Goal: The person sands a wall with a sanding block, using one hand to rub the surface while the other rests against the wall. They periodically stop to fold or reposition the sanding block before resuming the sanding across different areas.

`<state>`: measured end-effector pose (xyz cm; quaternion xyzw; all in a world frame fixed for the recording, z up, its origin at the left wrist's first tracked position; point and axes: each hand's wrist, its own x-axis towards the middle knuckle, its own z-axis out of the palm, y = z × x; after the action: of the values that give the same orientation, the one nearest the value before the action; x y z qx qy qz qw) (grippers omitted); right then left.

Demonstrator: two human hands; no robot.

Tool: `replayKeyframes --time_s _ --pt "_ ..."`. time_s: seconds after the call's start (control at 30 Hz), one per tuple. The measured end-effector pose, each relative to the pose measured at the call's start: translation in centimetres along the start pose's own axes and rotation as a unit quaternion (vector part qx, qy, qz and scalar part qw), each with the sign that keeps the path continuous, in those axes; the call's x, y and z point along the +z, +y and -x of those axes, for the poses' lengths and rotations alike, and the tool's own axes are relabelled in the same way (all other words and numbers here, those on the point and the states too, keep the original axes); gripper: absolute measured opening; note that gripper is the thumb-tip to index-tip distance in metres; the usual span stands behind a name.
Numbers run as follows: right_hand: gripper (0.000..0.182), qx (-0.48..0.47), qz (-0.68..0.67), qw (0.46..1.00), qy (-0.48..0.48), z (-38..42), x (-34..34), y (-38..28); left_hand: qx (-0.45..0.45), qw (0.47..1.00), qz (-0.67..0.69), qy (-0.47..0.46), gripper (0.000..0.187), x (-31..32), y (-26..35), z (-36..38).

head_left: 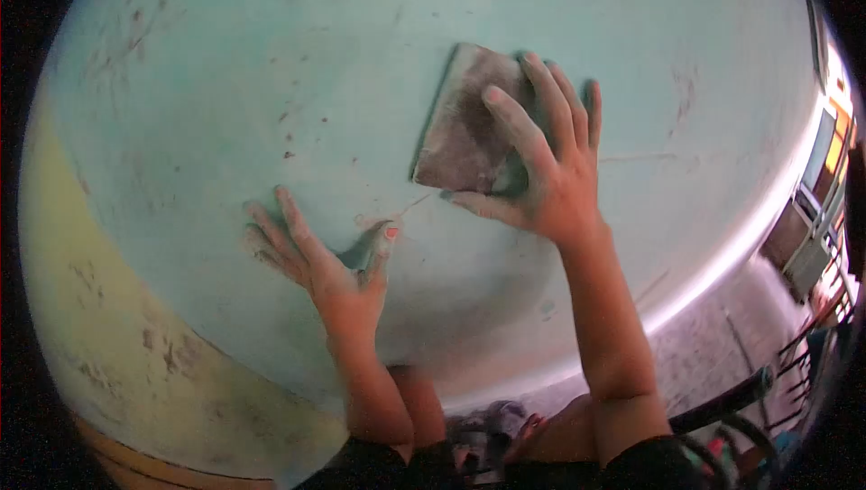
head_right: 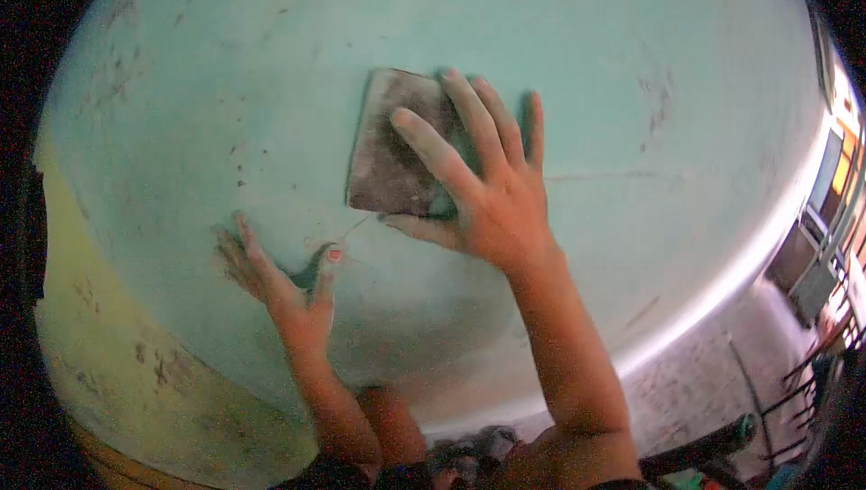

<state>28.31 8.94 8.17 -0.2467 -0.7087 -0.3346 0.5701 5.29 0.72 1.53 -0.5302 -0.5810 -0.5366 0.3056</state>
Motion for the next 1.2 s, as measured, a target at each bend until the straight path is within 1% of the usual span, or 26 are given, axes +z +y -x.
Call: replayKeyframes --time_s 0.03,0.07,0.1,0.13,0.23,0.27,0.3,0.37,0.4,0.47,0.5,0.57,0.63,0.7,0.77,0.8,0.83,0.9,0.93,1.0,1.03,1.07,1.1,1.13,1.2 --pt "0.103 -0.009 -0.003 1.0 -0.009 -0.1 -0.1 0.6 0.001 1.0 -0.016 0.006 0.114 -0.1 -0.1 0.1" --pt "0.104 0.042 -0.004 0.997 0.063 0.0 0.0 1.6 0.013 1.0 -0.018 -0.002 0.114 -0.3 -0.1 0.1" --pt "0.105 0.089 -0.006 0.987 0.132 0.0 0.1 2.7 0.001 1.0 -0.013 -0.004 0.114 -0.5 0.0 0.2" --pt "0.106 0.121 0.033 0.975 0.183 0.1 0.4 4.0 -0.015 1.0 -0.006 -0.002 0.115 -0.6 0.0 0.3" --pt "0.106 0.099 0.052 0.98 0.164 0.4 0.4 3.6 0.004 1.0 -0.029 -0.001 0.116 -0.7 -0.3 0.2" --pt "0.106 0.073 0.045 0.989 0.122 0.6 0.4 2.7 0.006 1.0 -0.024 -0.003 0.116 -0.6 -0.4 0.4" --pt "0.108 0.043 0.058 0.996 0.059 0.6 -0.1 1.6 0.016 0.999 -0.035 0.002 0.116 -0.5 -0.5 0.5" --pt "0.106 -0.026 0.044 0.998 0.036 -0.1 -0.5 1.0 0.039 0.998 -0.043 0.001 0.116 -0.2 -0.6 0.1" --pt "0.106 -0.017 0.047 0.998 0.034 0.0 -0.6 1.5 0.046 0.998 -0.039 0.003 0.116 -0.4 -0.6 0.1" --pt "0.105 0.075 0.044 0.987 0.133 -0.1 -0.4 2.9 0.046 0.998 -0.039 0.003 0.117 -0.9 -0.5 0.2" --pt "0.105 0.074 0.04 0.988 0.128 0.0 -0.2 3.4 0.03 0.999 -0.023 -0.001 0.117 -1.1 -0.2 0.2" --pt "0.104 0.102 0.098 0.975 0.169 0.3 0.3 4.1 0.001 1.0 -0.009 -0.004 0.117 -1.2 0.0 0.1" --pt "0.1 0.087 0.078 0.982 0.149 -0.2 -0.1 2.3 0.024 0.999 -0.018 -0.014 0.119 -1.4 -0.1 0.0" --pt "0.097 0.026 0.05 0.995 0.082 -0.4 -0.1 1.1 -0.002 1.0 -0.015 -0.018 0.12 -1.5 0.2 0.0" --pt "0.098 0.019 0.017 0.996 0.089 -0.6 0.1 2.2 -0.019 1.0 -0.013 -0.021 0.121 -1.5 0.2 0.2" --pt "0.099 0.017 -0.006 0.995 0.102 -0.7 0.1 3.0 -0.008 1.0 -0.01 -0.025 0.12 -1.6 0.0 0.1" --pt "0.1 0.078 0.03 0.987 0.136 -0.3 0.1 3.9 0.004 1.0 -0.006 -0.028 0.12 -1.6 -0.2 0.0" --pt "0.101 0.144 0.101 0.971 0.164 -0.2 -0.3 4.8 0.004 0.999 0.0 -0.032 0.118 -1.9 -0.3 -0.1" --pt "0.101 0.142 0.102 0.97 0.167 -0.2 -0.1 4.6 0.006 0.999 0.009 -0.04 0.117 -2.0 -0.4 -0.2" --pt "0.097 0.075 0.066 0.987 0.13 0.0 0.0 3.6 0.003 0.999 0.016 -0.032 0.116 -2.1 -0.4 -0.1" --pt "0.1 0.039 0.028 0.993 0.11 -0.2 0.2 2.7 -0.002 0.999 0.021 -0.026 0.114 -1.9 -0.3 -0.1" --pt "0.103 0.027 0.046 0.996 0.074 -0.2 0.5 1.4 0.002 0.999 0.032 -0.028 0.114 -1.7 -0.1 -0.2" --pt "0.104 0.021 0.035 0.998 0.055 -0.4 0.6 0.1 0.016 0.999 0.021 -0.022 0.114 -1.7 -0.1 -0.3" --pt "0.101 0.011 0.012 0.999 0.048 -0.4 1.1 -0.9 0.028 0.999 0.007 -0.016 0.113 -1.7 0.1 -0.2" --pt "0.097 -0.005 -0.021 0.999 0.036 -0.3 1.2 -1.3 0.01 1.0 0.011 -0.008 0.112 -1.4 0.9 0.1"
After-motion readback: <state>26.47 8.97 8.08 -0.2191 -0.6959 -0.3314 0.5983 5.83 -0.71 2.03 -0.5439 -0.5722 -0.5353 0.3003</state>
